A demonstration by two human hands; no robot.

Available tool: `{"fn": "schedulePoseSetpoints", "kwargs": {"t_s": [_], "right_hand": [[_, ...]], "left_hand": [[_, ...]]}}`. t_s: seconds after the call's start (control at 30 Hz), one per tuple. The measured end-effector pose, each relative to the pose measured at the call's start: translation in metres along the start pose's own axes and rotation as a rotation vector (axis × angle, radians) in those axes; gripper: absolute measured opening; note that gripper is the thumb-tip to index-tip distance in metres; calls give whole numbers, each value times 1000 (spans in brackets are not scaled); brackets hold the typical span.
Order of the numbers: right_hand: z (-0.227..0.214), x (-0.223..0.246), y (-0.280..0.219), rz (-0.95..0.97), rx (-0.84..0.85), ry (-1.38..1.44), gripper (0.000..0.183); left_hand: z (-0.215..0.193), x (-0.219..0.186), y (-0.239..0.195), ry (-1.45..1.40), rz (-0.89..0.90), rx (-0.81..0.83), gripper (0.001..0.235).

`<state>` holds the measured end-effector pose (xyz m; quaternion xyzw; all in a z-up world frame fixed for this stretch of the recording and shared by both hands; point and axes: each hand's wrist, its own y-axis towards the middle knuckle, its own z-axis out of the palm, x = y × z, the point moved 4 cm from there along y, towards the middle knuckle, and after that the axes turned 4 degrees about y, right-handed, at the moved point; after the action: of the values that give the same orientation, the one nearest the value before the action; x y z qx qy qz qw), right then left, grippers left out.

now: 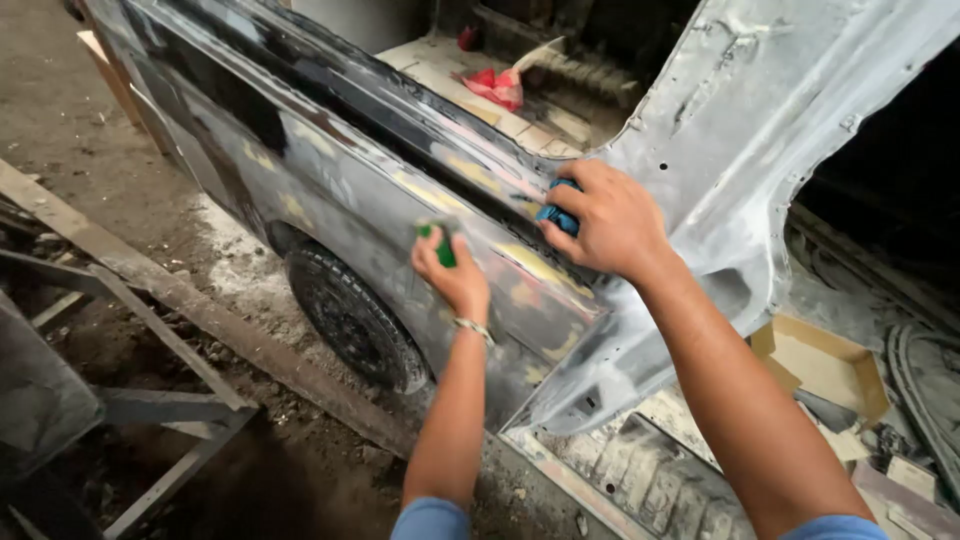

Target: The recorder is sanding down body filler on a car panel using a sanding block, sandpaper, and water.

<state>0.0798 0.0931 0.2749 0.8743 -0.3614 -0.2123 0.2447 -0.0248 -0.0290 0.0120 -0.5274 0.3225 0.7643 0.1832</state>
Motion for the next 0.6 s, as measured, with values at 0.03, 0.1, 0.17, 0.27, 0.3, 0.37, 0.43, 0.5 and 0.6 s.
{"fn": "schedulePoseSetpoints", "kwargs": {"t_s": [0.03, 0.1, 0.17, 0.27, 0.3, 0.37, 0.43, 0.5, 0.6], "right_hand": [[0, -1, 1, 1, -1, -1, 23], [2, -2, 1, -16, 29, -26, 25], [5, -4, -3, -52, 70, -66, 27], [12, 7, -19, -112, 124, -168, 33], [13, 11, -21, -145, 132, -241, 40], [31, 18, -54, -190, 169, -303, 39], [50, 25, -89, -240, 210, -357, 39], [69, 26, -120, -254, 299, -379, 46], [81, 26, -134, -80, 305, -255, 68]], "left_hand": [[-2, -8, 0, -1, 1, 1, 36], [-6, -23, -2, -33, -35, 20, 37], [-16, -35, -50, -33, -4, 67, 37], [-38, -38, -109, -119, -4, 166, 36], [-41, -36, -122, -215, -28, 214, 36], [-47, -28, -127, -192, -29, 217, 38], [-54, -16, -134, -163, -36, 213, 41], [-53, 0, -136, -200, -121, 239, 45], [-55, 29, -146, -331, -392, 279, 48]]}}
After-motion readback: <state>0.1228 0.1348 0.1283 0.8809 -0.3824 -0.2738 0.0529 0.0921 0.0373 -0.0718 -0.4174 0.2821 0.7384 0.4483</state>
